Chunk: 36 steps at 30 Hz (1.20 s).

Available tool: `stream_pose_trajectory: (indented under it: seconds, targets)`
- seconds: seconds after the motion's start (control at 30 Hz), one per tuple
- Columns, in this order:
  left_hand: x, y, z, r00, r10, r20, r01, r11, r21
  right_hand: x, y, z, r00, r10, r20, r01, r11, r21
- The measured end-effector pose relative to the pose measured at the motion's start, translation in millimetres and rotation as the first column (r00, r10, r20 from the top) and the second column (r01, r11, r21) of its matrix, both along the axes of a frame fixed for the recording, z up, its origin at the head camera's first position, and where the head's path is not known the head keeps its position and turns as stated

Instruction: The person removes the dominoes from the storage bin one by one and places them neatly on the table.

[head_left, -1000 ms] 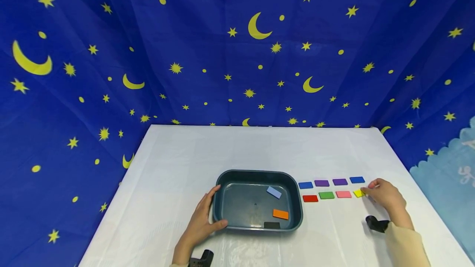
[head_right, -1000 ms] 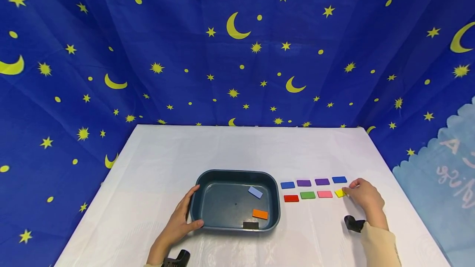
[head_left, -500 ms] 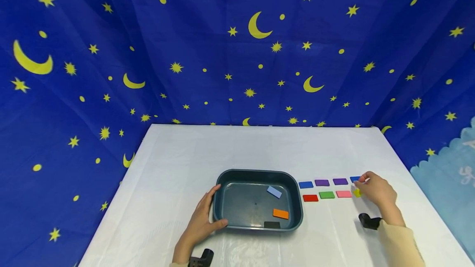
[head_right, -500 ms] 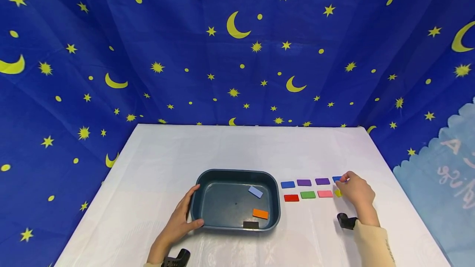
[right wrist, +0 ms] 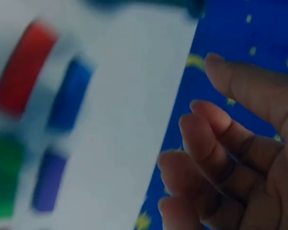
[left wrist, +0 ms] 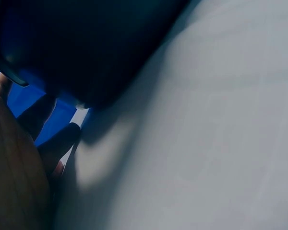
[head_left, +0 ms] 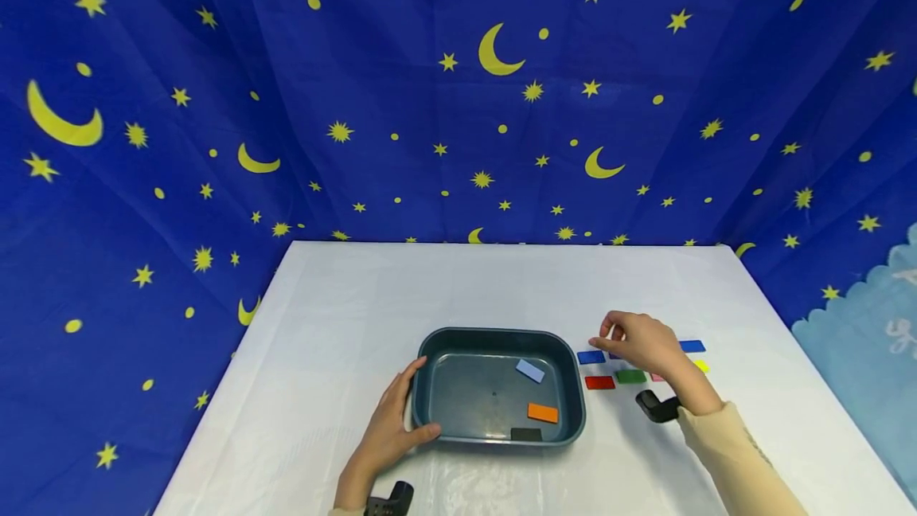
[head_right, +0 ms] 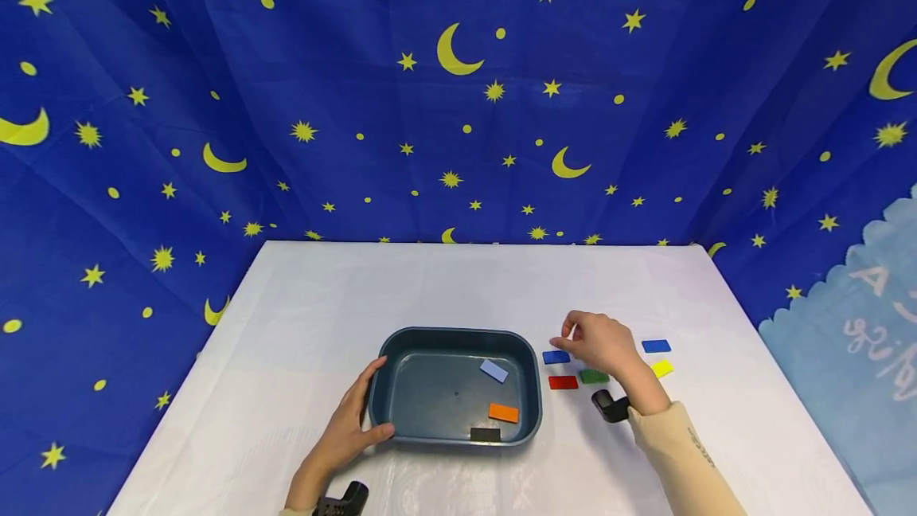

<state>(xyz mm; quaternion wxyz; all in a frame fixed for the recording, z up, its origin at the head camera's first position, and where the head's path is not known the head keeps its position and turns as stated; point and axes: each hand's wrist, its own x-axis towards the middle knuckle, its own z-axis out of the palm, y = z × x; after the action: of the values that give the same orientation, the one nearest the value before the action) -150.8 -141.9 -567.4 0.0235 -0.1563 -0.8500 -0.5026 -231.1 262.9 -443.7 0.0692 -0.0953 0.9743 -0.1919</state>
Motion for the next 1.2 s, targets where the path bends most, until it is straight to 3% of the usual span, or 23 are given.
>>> stream_pose_trajectory:
  seconds: [0.13,0.3,0.4,0.6,0.77,0.9,1.2]
  targets:
    - [0.4,0,-0.4,1.0,-0.003,-0.011,0.003,1.0,0.0,-5.7,-31,8.5,0.991,0.132,0.026,-0.131,0.99,-0.046]
    - [0.8,-1,1.1,1.0,-0.013,-0.014,0.013,1.0,0.0,-10.5,-62,8.7,0.958,0.272,0.096,-0.256,0.955,-0.152]
    - [1.5,-1,2.2,1.0,-0.012,0.001,0.012,1.0,0.007,-11.0,-78,4.6,0.945,0.278,0.175,-0.25,0.954,-0.163]
    - [2.6,0,2.7,1.0,-0.01,0.007,0.01,1.0,0.011,-6.0,-102,-7.3,0.934,0.194,0.3,-0.185,0.981,-0.058]
    - [2.2,-1,2.8,1.0,-0.007,-0.005,0.007,1.0,0.012,-5.2,-111,-18.4,0.955,0.22,0.197,-0.235,0.97,0.057]
    - [1.9,-1,2.4,1.0,-0.01,-0.015,0.01,1.0,0.011,-4.2,-115,-25.7,0.956,0.271,0.107,-0.284,0.949,0.135]
    - [0.9,-1,2.5,1.0,-0.009,-0.027,0.009,1.0,0.013,-7.3,-124,-36.8,0.933,0.356,0.046,-0.359,0.929,0.092]
